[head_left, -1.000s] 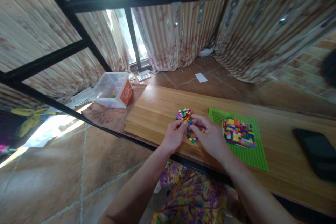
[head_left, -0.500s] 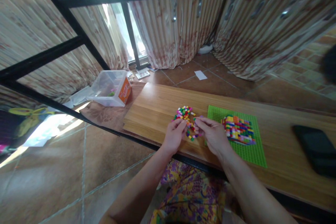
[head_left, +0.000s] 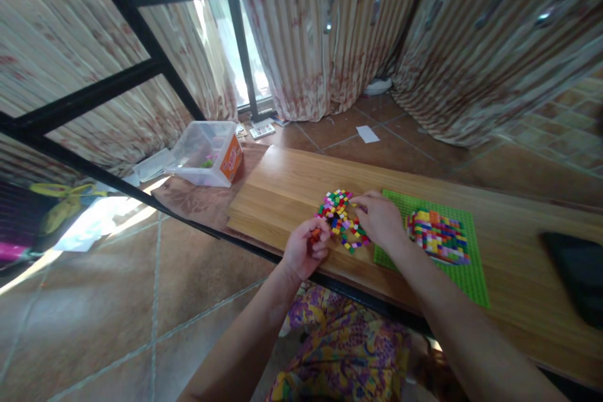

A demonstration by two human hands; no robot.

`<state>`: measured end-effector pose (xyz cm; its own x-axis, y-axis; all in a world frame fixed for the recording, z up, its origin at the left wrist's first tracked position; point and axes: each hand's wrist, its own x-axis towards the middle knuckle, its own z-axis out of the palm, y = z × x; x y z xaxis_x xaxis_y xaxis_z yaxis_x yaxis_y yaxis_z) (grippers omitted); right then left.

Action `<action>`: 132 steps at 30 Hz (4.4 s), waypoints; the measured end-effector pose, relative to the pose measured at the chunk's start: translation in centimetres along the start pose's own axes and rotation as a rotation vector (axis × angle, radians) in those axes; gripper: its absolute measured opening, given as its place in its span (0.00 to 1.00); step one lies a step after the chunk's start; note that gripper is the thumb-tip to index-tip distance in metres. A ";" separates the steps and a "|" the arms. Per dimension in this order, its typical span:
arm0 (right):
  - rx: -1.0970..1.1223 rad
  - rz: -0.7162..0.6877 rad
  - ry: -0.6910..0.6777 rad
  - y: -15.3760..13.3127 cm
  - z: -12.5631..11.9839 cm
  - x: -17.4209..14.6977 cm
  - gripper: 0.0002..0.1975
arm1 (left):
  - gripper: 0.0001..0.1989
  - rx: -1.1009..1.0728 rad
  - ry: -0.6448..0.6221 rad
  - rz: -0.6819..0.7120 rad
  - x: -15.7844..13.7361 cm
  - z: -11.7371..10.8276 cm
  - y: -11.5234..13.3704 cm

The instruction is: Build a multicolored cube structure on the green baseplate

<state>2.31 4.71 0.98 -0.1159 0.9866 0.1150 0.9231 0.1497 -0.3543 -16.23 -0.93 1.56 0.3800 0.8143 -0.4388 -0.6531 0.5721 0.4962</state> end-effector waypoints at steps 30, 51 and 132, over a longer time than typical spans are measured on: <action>0.020 -0.334 0.000 -2.4 -2.8 -2.7 0.09 | 0.19 0.365 0.114 0.160 1.6 2.2 -0.5; 0.366 -0.098 0.025 -0.1 -0.2 -1.7 0.10 | 0.14 0.231 0.028 0.068 2.4 1.9 -0.6; 0.234 -0.318 -0.091 -2.4 -1.4 -1.8 0.08 | 0.20 0.326 0.105 0.078 1.9 1.2 -0.2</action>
<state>0.84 2.46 2.90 -0.4238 0.8889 0.1740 0.7289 0.4487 -0.5170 -14.58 0.61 1.55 0.2565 0.8518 -0.4568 -0.4272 0.5239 0.7369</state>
